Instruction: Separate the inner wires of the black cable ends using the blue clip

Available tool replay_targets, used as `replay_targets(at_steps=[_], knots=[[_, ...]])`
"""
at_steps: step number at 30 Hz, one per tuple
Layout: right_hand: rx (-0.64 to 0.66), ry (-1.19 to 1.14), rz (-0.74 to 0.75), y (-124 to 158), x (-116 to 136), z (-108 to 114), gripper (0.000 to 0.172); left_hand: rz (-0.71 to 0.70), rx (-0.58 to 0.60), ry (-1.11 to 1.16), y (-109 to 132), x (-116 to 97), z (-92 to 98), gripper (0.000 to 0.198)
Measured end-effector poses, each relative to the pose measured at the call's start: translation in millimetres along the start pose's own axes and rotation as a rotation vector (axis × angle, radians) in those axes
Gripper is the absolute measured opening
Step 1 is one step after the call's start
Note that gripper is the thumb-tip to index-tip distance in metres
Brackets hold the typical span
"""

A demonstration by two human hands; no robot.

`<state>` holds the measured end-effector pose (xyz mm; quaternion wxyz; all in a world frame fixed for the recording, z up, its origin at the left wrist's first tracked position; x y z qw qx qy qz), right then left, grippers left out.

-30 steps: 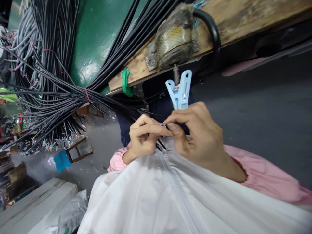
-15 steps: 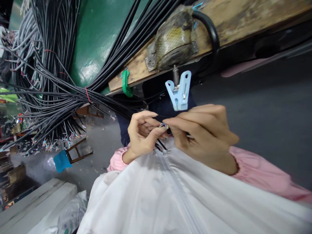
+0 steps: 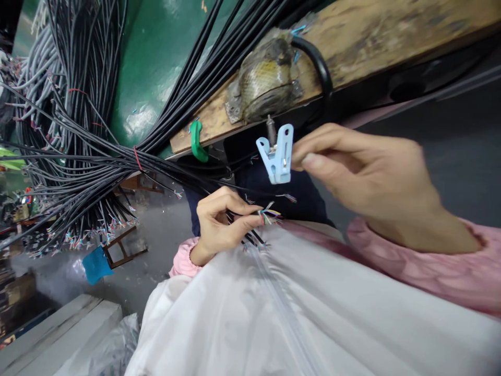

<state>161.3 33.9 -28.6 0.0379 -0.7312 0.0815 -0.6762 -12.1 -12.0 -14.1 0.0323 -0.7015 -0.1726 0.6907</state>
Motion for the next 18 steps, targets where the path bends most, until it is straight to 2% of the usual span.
replay_targets(at_steps=[3,5,7,12,18], knots=[[0.076,-0.312,-0.380,-10.0,-1.3,-20.0,0.060,-0.003,-0.068,0.027,-1.1,-0.8,-6.1,0.024],[0.095,-0.477,-0.549,-14.8,0.2,-33.1,0.059,0.007,-0.122,0.011,-4.0,-1.6,-10.8,0.024],[0.079,-0.562,-0.653,-17.5,2.4,-40.6,0.054,0.013,-0.160,-0.008,-7.3,-2.5,-15.9,0.026],[0.117,-0.630,-0.733,-16.7,5.4,-42.4,0.055,0.043,-0.195,-0.040,-12.3,-4.7,-26.9,0.034],[0.249,-0.690,-0.633,-16.2,-3.3,-45.6,0.055,0.100,-0.211,-0.039,-11.7,-5.4,-32.1,0.042]])
Point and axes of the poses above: each hand's wrist, its own y-axis away from the middle knuckle, its own z-axis out of the back of the hand, x = y × z, the point moved 1 cm from there along -y, towards the middle knuckle, and after that the axes turned 14 degrees about -x, right-handed, at the moved point
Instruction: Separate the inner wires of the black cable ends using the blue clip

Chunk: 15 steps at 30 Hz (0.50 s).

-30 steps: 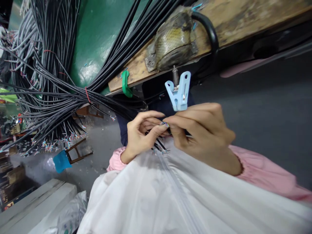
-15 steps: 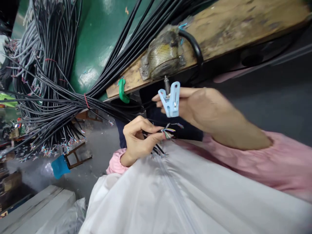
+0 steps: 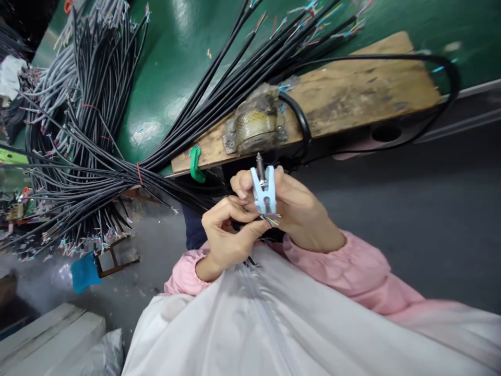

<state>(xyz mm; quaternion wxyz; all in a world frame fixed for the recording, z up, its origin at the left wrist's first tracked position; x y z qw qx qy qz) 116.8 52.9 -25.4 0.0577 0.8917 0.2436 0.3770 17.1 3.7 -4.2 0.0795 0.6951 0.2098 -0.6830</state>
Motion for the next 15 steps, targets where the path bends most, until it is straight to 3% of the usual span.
replay_targets(at_steps=[4,11,15], knots=[[0.073,0.036,0.009,-2.5,-8.7,5.9,0.057,0.051,-0.019,-0.039,1.2,4.9,0.5,0.050],[0.025,0.025,-0.032,0.2,-20.9,28.7,0.056,0.059,0.011,-0.027,3.6,15.0,5.5,0.048],[-0.072,0.105,0.050,10.9,-18.9,40.1,0.049,0.007,0.049,0.022,7.5,24.5,10.3,0.045]])
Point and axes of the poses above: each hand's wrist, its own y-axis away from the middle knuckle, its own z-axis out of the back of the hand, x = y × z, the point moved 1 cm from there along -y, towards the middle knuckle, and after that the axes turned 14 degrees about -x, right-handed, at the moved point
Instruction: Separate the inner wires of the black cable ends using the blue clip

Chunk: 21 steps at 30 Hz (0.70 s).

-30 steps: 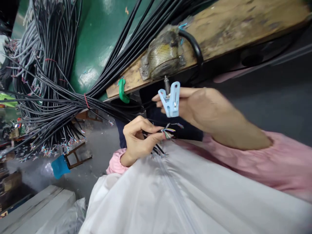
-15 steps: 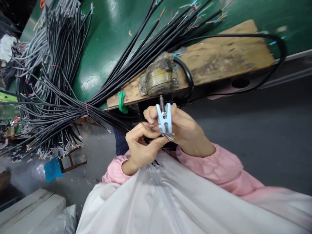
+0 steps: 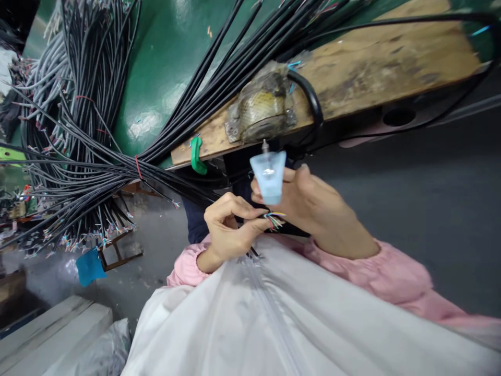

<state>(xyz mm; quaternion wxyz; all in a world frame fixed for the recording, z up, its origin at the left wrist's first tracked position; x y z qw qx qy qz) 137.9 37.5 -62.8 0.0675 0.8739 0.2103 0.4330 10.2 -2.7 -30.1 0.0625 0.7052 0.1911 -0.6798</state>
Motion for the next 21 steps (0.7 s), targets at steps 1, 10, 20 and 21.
replay_targets(at_steps=[1,10,20,21], knots=[[-0.020,0.020,0.030,3.1,-0.2,2.3,0.047,-0.017,0.010,0.010,0.8,2.6,1.7,0.043],[-0.006,0.580,0.314,2.8,-19.2,18.3,0.050,-0.111,0.596,-0.326,-18.9,-29.2,32.5,0.030],[0.190,0.897,0.273,6.2,-55.2,-0.6,0.075,-0.585,0.122,-1.020,-124.7,-57.5,11.1,0.025],[0.201,0.906,0.257,7.0,-57.3,-2.0,0.076,-0.585,0.134,-1.073,-130.7,-53.0,4.2,0.026]])
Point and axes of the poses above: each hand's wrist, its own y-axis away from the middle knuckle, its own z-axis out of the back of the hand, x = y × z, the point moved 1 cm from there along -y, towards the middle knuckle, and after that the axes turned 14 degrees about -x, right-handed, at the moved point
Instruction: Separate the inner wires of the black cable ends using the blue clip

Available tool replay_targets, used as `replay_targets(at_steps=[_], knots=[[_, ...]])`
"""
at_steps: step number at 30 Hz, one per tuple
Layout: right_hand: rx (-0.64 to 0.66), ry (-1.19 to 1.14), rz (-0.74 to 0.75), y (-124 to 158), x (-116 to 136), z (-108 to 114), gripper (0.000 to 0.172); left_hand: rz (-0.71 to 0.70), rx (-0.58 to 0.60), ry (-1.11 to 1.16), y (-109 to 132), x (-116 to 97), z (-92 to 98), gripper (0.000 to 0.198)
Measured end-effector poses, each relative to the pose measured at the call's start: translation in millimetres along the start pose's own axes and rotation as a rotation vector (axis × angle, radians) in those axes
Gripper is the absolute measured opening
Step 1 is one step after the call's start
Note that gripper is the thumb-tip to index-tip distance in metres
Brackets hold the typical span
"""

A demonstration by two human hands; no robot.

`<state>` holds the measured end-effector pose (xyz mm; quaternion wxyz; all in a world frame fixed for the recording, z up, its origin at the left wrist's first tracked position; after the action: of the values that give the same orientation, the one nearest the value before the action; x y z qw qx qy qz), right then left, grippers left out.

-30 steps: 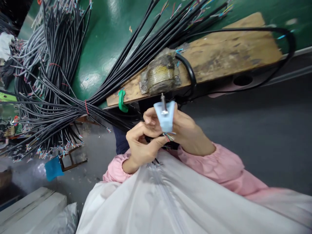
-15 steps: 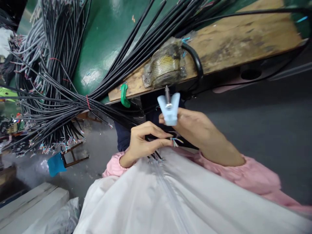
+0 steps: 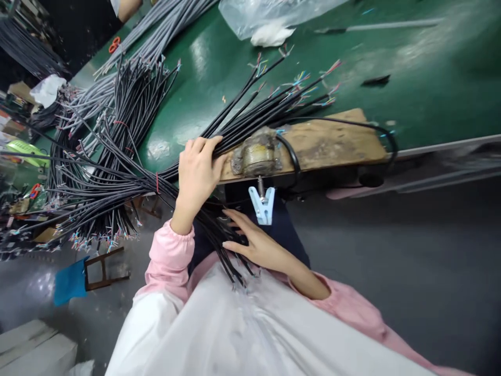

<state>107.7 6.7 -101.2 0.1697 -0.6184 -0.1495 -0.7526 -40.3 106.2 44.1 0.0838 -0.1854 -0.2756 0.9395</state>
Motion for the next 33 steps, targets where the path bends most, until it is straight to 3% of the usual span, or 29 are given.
replay_targets(at_steps=[6,14,24,26,30,33], knots=[[0.068,0.036,0.036,0.6,2.1,-10.1,0.070,-0.068,0.052,-0.071,-6.5,-6.2,-19.6,0.015],[0.089,0.002,0.076,5.8,8.5,-16.1,0.066,-0.030,-0.077,-0.035,-3.4,7.3,-27.9,0.021],[0.152,-0.022,0.025,12.8,20.4,-19.3,0.069,0.027,0.064,-0.148,-11.8,3.8,-29.8,0.022],[0.155,-0.027,0.016,14.1,22.1,-20.4,0.069,0.062,-0.021,-0.063,-19.0,8.9,-29.8,0.024],[0.148,-0.048,0.019,15.5,24.4,-25.4,0.066,0.102,-0.352,0.232,-36.7,17.9,-16.9,0.024],[0.155,-0.070,0.033,16.9,25.0,-31.9,0.063,0.031,-0.345,0.328,-39.0,15.4,-7.4,0.031]])
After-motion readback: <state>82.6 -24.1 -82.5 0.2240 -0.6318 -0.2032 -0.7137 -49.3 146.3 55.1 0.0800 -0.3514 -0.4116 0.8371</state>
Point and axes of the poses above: each hand's wrist, its own y-axis away from the middle knuckle, its own z-axis out of the back of the hand, x = y × z, the point moved 1 cm from there along -y, towards the middle knuckle, and after that the axes turned 14 degrees about -x, right-handed, at the moved point
